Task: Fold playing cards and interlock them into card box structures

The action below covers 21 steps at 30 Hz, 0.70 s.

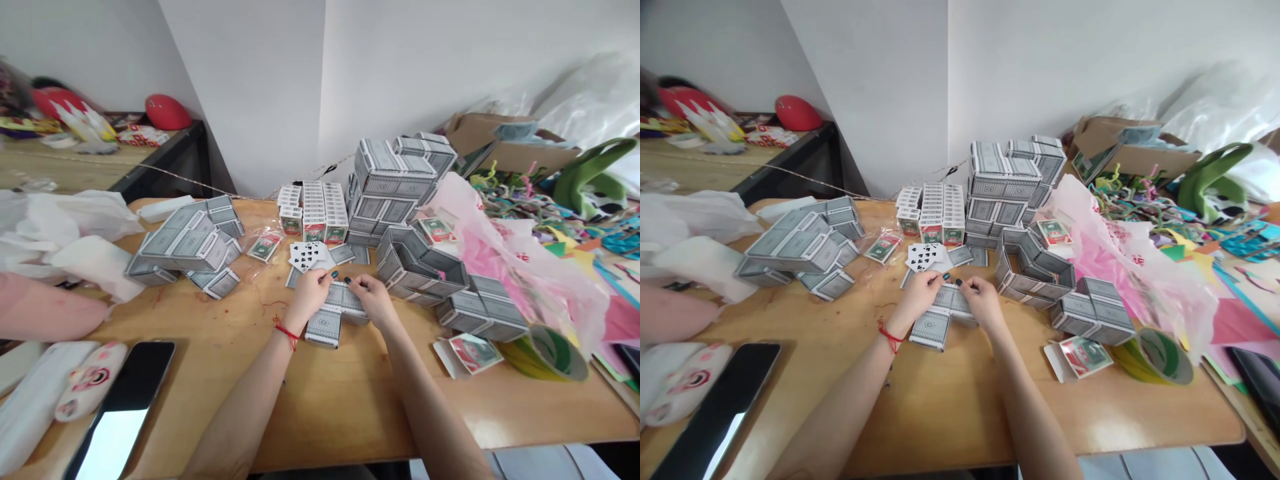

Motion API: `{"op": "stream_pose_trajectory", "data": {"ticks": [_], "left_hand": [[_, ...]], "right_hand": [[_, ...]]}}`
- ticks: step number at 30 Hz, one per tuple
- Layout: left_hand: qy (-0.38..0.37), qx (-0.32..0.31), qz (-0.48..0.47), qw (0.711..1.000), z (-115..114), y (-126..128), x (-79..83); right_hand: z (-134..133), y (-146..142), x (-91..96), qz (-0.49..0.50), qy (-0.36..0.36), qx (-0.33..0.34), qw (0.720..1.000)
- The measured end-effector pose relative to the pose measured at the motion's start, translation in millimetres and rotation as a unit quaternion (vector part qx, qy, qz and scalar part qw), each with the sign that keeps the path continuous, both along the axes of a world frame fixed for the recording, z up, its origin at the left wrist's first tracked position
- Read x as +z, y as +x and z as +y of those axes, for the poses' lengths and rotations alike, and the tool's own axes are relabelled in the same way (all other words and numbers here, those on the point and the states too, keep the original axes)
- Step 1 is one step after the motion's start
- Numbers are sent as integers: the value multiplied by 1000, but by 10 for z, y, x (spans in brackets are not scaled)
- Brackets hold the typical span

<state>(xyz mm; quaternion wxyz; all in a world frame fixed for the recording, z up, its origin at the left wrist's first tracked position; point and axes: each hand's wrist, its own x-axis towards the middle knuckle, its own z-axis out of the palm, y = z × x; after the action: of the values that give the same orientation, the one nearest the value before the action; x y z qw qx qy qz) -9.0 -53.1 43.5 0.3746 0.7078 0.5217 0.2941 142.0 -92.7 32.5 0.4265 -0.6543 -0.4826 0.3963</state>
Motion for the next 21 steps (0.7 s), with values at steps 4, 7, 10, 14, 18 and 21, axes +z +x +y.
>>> {"op": "stream_pose_trajectory", "data": {"ticks": [4,7,10,14,18,21], "left_hand": [[9,5,-34,999,13,-12,-69],[-8,-9,-54,998,90,-7,-90],[-12,-24,-11,1000,179,-22,18],[39,16,139,989,81,-109,301],[7,9,238,971,-260,-160,391],[1,4,188,982,-421,-149,270]], "right_hand": [[-18,9,-40,14,15,-14,1000],[-38,-7,-38,1,27,-22,999],[-97,-66,34,-64,30,-34,997],[-277,-196,225,-290,-72,-51,953],[-439,-225,424,-427,-192,18,883],[-400,-130,527,-419,-117,29,900]]}}
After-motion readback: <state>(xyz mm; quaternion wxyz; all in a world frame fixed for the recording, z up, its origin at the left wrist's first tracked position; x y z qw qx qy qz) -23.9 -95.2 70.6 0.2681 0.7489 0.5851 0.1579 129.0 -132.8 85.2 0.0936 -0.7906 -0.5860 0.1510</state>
